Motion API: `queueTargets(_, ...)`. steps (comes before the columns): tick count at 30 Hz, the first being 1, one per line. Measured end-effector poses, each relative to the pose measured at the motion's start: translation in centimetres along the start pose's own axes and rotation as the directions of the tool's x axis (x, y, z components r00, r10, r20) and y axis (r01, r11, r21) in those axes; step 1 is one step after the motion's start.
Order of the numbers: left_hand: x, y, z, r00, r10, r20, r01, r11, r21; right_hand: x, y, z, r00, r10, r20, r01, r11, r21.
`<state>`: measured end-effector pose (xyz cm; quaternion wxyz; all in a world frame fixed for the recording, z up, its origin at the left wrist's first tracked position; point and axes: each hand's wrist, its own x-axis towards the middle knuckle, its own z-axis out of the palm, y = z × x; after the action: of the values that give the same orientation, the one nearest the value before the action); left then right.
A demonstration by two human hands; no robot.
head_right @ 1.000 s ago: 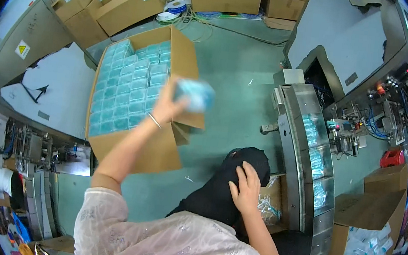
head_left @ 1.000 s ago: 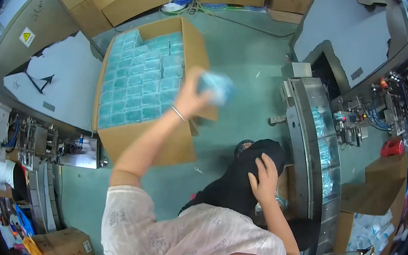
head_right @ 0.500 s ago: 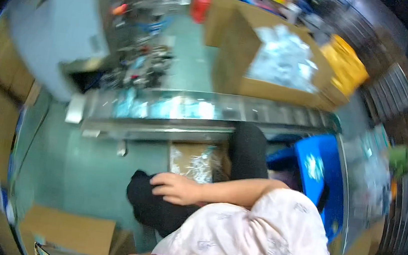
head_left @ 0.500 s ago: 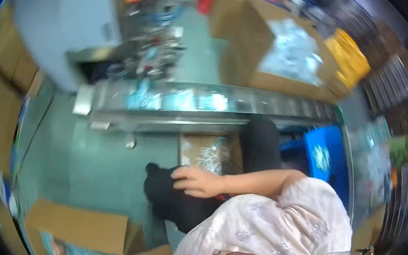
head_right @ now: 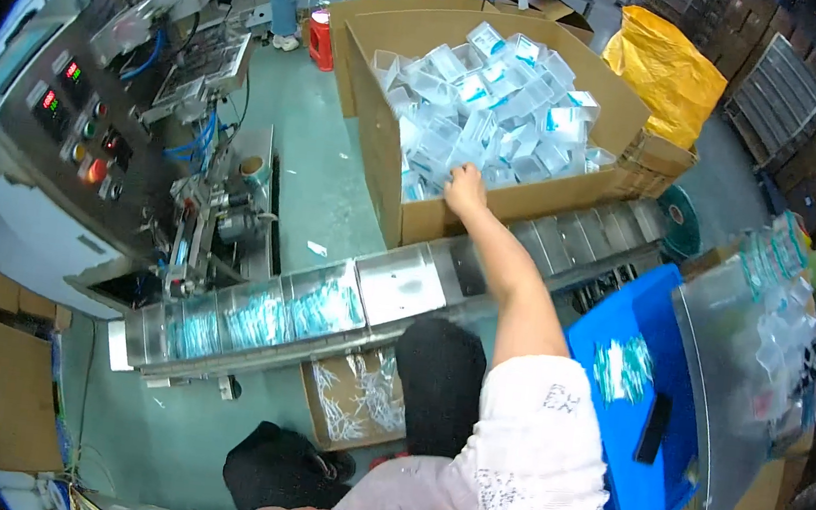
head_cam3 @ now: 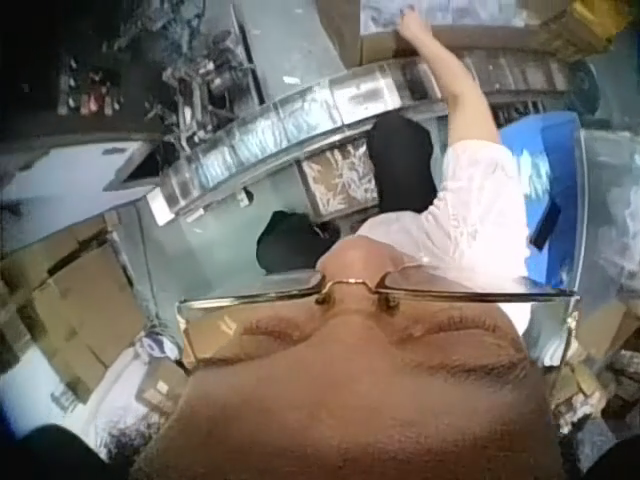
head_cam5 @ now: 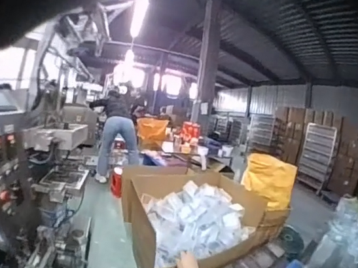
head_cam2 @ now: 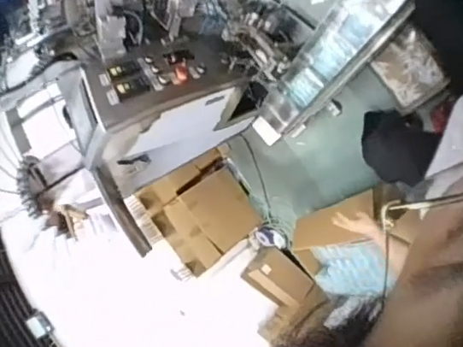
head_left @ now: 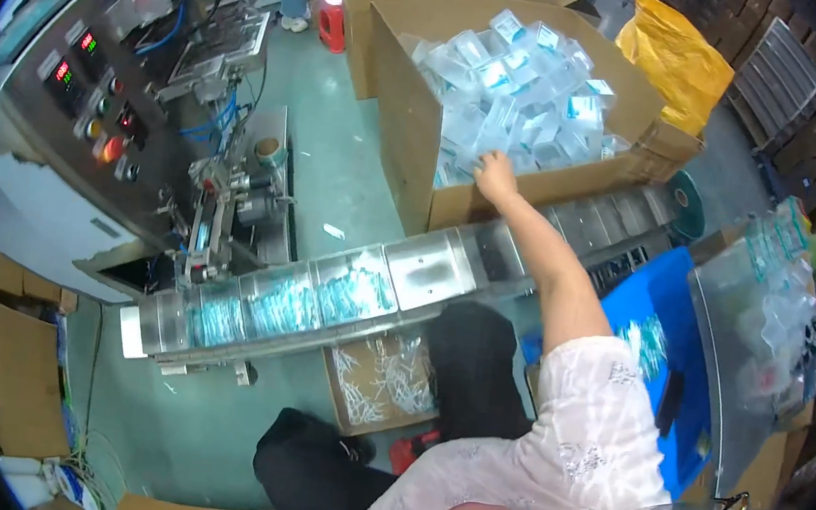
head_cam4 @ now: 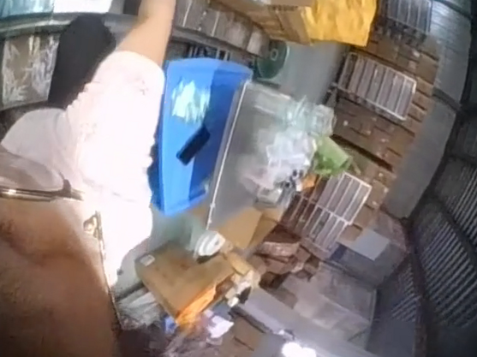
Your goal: Loading component tubes into a rotary assembly machine and sorting packaged items on a production line.
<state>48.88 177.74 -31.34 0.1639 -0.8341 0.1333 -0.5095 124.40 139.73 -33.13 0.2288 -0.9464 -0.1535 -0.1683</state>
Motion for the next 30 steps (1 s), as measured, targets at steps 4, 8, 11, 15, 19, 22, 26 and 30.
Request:
queueTargets(4, 4.4, 4.3, 5.1, 0.861, 0.243, 0.447, -0.452, 0.769, 0.452, 5.1, 2.2, 2.5, 0.765, 0.297, 0.571, -0.163, 0.948, -0.273)
queueTargets(8, 15.2, 10.5, 9.6, 0.159, -0.814, 0.559, 0.734, 0.476, 0.484, 5.0, 3.9, 2.1, 0.883, 0.241, 0.403, -0.068, 0.915, -0.397)
queueTargets(11, 17.8, 10.1, 12.8, 0.318, -0.741, 0.591, 0.784, 0.556, 0.274, 4.1, 5.7, 0.4, 0.959, 0.091, 0.267, -0.044, 0.983, -0.177)
queueTargets(15, 21.4, 11.0, 17.0, 0.347, -0.660, 0.666, 0.865, 0.500, 0.044, -1.1, 2.2, -5.6, 0.915, 0.176, -0.362, -0.067, 0.954, 0.294)
queueTargets(19, 27.0, 12.1, 21.5, 0.304, -0.415, 0.857, 0.931, 0.319, -0.176, -12.9, -8.1, -7.7, 0.873, -0.382, -0.302, 0.480, 0.784, 0.395)
queueTargets(22, 30.2, 12.5, 22.2, 0.347, -0.234, 0.908, 0.938, 0.100, -0.332, -23.5, -16.8, -9.6, 0.563, -0.757, -0.333, 0.655, 0.163, 0.737)
queueTargets(26, 25.8, 11.3, 18.4, 0.223, -0.554, 0.802, 0.974, 0.095, -0.206, -24.9, -21.7, -6.5, 0.800, -0.600, -0.010, 0.283, 0.363, 0.888)
queueTargets(30, 21.5, 11.7, 14.5, 0.185, -0.845, 0.502, 0.968, 0.067, -0.243, -20.0, -21.4, 4.3, 0.839, 0.088, 0.538, -0.196, 0.970, 0.146)
